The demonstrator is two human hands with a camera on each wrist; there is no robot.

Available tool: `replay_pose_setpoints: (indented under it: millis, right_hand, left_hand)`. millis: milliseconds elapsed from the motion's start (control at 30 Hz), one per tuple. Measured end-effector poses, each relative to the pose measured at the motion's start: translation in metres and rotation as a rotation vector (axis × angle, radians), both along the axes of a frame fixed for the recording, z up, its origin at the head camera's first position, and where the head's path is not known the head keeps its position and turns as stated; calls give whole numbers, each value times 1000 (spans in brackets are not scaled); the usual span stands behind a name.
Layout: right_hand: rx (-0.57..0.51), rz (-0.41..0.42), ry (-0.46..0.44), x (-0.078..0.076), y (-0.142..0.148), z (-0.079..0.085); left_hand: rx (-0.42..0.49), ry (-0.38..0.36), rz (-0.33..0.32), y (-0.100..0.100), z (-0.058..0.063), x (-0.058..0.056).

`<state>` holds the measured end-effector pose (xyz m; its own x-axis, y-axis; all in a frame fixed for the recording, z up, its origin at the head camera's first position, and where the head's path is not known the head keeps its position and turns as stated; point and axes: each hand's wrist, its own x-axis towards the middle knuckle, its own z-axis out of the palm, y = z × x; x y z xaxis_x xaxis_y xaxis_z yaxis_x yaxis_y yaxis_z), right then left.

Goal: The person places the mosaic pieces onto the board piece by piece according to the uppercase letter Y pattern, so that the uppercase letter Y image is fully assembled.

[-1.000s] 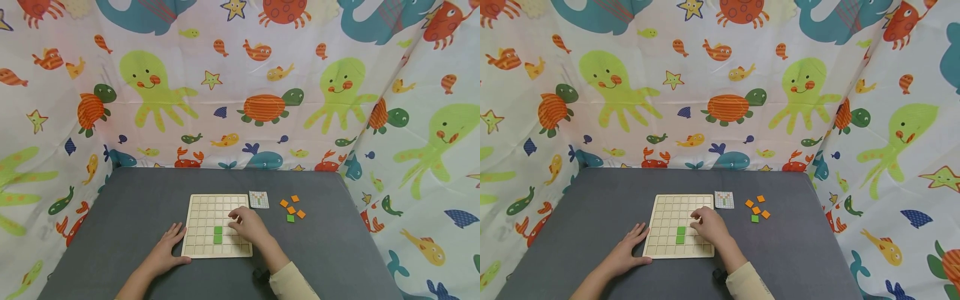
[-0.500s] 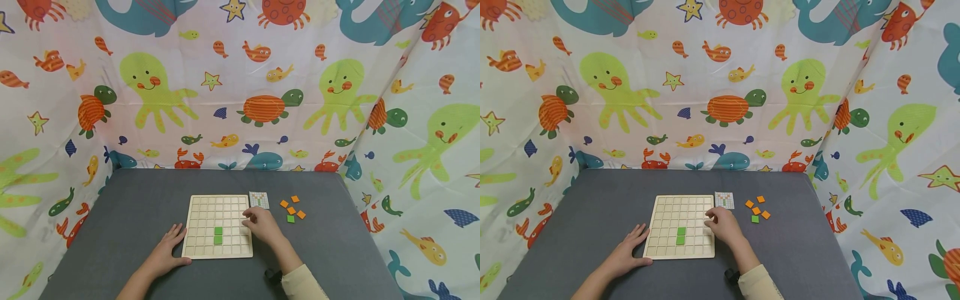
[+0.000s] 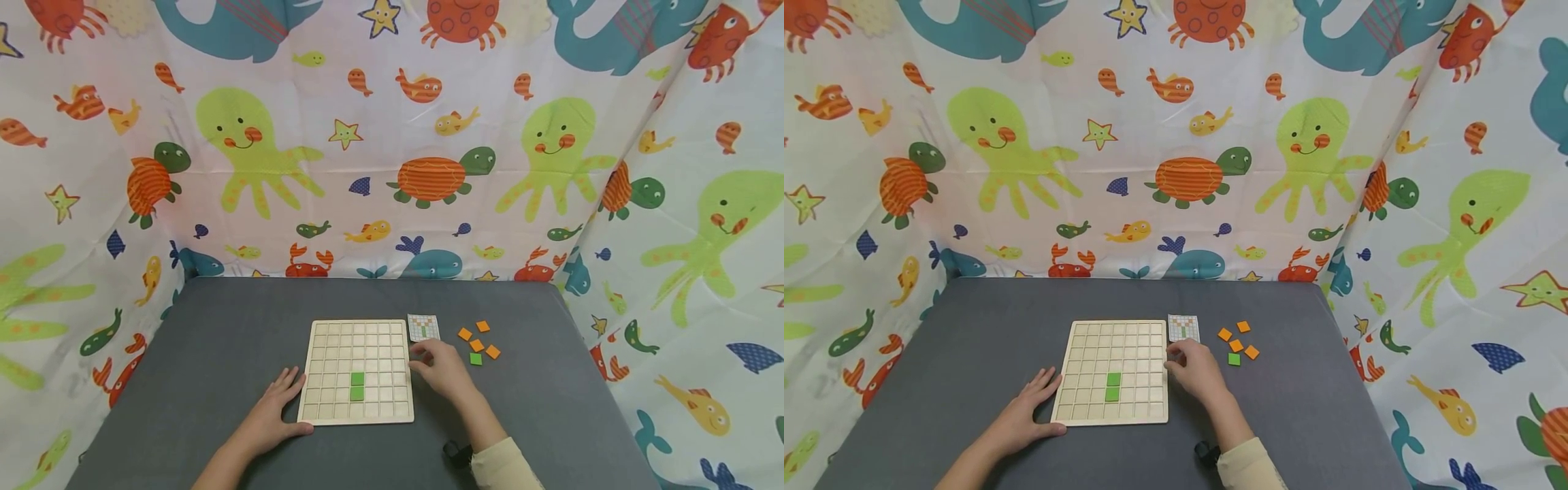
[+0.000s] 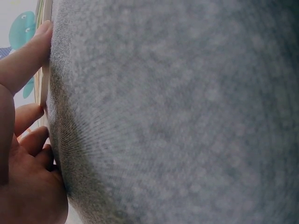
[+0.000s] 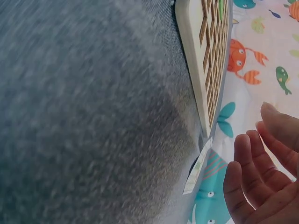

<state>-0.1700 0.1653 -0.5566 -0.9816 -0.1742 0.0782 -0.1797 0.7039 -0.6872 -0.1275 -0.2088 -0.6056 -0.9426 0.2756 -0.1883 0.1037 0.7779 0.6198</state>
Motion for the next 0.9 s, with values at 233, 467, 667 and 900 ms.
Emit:
replay_pose_setpoints:
  millis: [233, 467, 667, 900]
  right_hand:
    - [-18, -33, -5, 2, 9, -1]
    - [-7, -60, 3, 4, 16, -3]
    - [22, -88, 0, 4, 22, -6]
    - [6, -129, -16, 4, 31, -5]
  left_hand:
    - [0, -9, 3, 0, 2, 0]
    - [-6, -10, 6, 1, 4, 0]
    - [0, 0, 5, 1, 4, 1]
    - [-8, -12, 13, 3, 4, 1]
